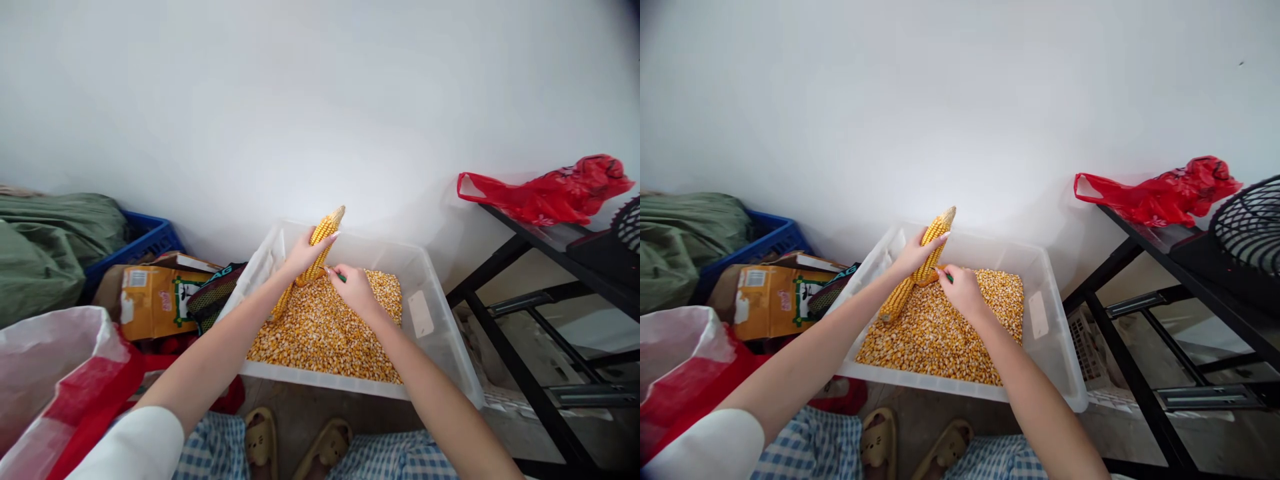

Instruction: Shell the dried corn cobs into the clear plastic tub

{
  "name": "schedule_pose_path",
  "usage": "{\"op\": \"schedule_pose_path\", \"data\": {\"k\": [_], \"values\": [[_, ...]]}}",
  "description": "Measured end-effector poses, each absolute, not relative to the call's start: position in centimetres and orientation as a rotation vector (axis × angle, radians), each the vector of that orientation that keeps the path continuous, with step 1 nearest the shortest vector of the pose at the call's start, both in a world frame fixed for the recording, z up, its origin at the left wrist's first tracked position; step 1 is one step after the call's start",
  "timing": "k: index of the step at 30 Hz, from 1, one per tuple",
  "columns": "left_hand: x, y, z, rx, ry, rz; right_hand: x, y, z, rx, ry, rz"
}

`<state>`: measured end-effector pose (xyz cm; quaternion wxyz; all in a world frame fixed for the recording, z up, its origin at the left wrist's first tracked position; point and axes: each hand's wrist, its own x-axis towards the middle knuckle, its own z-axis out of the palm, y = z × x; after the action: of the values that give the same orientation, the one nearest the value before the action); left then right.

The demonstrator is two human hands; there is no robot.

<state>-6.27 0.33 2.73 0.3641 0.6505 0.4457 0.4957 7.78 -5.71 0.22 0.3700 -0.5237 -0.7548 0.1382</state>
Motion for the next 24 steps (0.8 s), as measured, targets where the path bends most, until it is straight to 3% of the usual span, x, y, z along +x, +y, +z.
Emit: {"op": "schedule_pose_path", "data": {"k": [24], "values": [[-7.2, -0.1, 2.7, 2.562, 1.070, 0.808, 8.4, -3.8, -1.0, -1.101, -1.800, 0.986]]}}
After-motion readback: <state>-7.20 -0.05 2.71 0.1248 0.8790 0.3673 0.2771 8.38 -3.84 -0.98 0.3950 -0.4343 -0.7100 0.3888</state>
